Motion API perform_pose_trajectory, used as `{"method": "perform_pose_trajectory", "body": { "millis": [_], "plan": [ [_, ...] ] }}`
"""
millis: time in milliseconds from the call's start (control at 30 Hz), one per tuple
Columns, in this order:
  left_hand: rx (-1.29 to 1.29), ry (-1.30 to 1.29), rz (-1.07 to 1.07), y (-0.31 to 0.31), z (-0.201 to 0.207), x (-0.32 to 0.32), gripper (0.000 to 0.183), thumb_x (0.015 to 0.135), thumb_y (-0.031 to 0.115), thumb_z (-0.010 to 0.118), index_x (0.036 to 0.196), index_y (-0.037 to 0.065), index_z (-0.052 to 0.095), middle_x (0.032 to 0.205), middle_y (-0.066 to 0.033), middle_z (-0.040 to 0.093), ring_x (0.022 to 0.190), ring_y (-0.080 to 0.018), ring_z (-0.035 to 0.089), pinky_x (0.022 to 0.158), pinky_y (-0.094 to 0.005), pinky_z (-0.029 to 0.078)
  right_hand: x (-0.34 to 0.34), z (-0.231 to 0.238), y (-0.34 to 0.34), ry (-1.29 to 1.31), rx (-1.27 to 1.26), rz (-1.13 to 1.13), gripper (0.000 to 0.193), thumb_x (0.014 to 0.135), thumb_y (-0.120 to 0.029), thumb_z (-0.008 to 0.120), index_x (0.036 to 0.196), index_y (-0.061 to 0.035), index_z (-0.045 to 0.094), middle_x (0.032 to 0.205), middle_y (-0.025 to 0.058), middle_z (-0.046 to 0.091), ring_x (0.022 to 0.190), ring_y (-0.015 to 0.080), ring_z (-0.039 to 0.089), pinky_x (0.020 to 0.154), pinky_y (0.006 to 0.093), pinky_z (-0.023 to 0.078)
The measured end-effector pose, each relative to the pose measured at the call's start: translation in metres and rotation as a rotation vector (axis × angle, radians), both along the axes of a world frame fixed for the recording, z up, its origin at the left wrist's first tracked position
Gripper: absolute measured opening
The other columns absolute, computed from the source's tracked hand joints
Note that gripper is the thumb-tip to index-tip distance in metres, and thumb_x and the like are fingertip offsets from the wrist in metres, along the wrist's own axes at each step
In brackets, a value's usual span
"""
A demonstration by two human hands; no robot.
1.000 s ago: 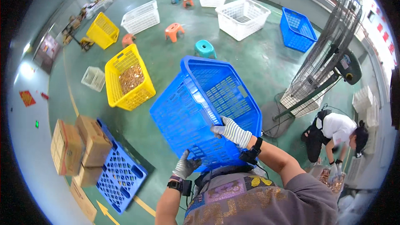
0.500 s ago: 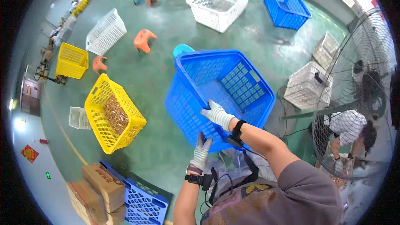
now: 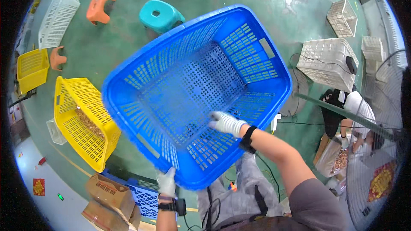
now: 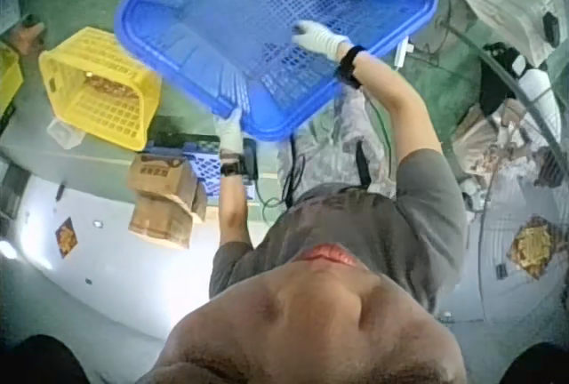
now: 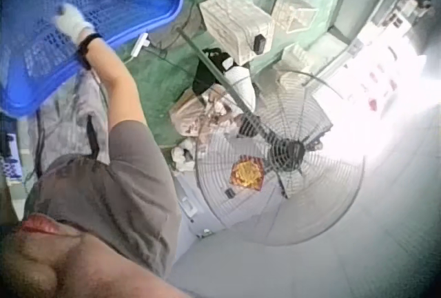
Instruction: The person transfers copper shavings from white and blue plastic baskets into a large plastic bag placed on a digital scale. They repeatedly lift baskets, pour the contents into the bag, and return empty baskets to the floor. A coworker assists by holding the bag open during transfers.
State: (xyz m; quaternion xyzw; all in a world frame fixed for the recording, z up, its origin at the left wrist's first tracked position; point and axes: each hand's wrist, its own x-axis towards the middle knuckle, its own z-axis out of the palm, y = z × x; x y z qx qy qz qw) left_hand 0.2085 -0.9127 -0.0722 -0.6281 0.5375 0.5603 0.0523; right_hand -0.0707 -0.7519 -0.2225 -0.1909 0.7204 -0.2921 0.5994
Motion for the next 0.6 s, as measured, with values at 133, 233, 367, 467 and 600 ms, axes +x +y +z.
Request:
{"method": "perform_pose_trajectory", "body": {
  "millis": [133, 233, 367, 467, 600],
  "plan": [
    [0.022, 0.108, 0.018, -0.004, 0.011, -0.017, 0.058, 0.079, 0.003, 0.066, 0.132, -0.002, 0.043, 0.12, -0.0103, 0.056, 0.106, -0.0206, 0.055, 0.094, -0.0343, 0.045, -0.076, -0.114, 0.06, 0.437, 0.524, 0.375, 0.042, 0.083, -0.029, 0.054, 0.114, -0.0019, 0.062, 0.122, 0.0215, 0.06, 0.114, 0.0348, 0.059, 0.096, 0.045, 0.047],
    [-0.415, -0.167, -0.223, 0.012, 0.021, -0.044, 0.034, 0.089, 0.016, 0.062, 0.116, -0.005, 0.06, 0.105, -0.0109, 0.065, 0.095, -0.022, 0.06, 0.089, -0.0344, 0.048, -0.127, -0.188, 0.107, 0.719, 0.596, 0.62, 0.028, 0.089, -0.019, 0.052, 0.114, -0.0114, 0.062, 0.121, 0.0113, 0.06, 0.105, 0.0255, 0.062, 0.084, 0.0399, 0.05],
    [-0.034, -0.419, -0.149, 0.009, 0.037, -0.073, 0.025, 0.086, 0.005, 0.063, 0.11, -0.004, 0.064, 0.103, -0.0086, 0.065, 0.09, -0.0196, 0.057, 0.083, -0.0355, 0.048, -0.139, -0.285, 0.148, 0.725, 0.451, 0.772, 0.029, 0.09, -0.012, 0.05, 0.116, -0.0112, 0.062, 0.121, 0.009, 0.059, 0.104, 0.025, 0.062, 0.083, 0.0388, 0.05],
    [-0.074, -0.604, -0.276, 0.012, 0.052, -0.078, 0.022, 0.084, 0.003, 0.061, 0.105, -0.003, 0.065, 0.096, -0.0074, 0.066, 0.086, -0.0179, 0.058, 0.08, -0.0348, 0.049, -0.117, -0.347, 0.157, 0.743, 0.33, 0.881, 0.042, 0.091, -0.014, 0.049, 0.133, -0.0108, 0.051, 0.121, 0.0115, 0.06, 0.103, 0.026, 0.062, 0.083, 0.0397, 0.05],
    [-0.137, -0.787, -0.219, 0.015, 0.06, -0.056, 0.021, 0.078, 0.005, 0.069, 0.097, -0.003, 0.069, 0.086, -0.0057, 0.067, 0.074, -0.0165, 0.057, 0.073, -0.0338, 0.049, -0.098, -0.398, 0.154, 0.609, 0.553, 0.733, 0.058, 0.091, -0.022, 0.054, 0.144, -0.0102, 0.036, 0.122, 0.0155, 0.06, 0.105, 0.0277, 0.061, 0.086, 0.0385, 0.049]
  ]
}}
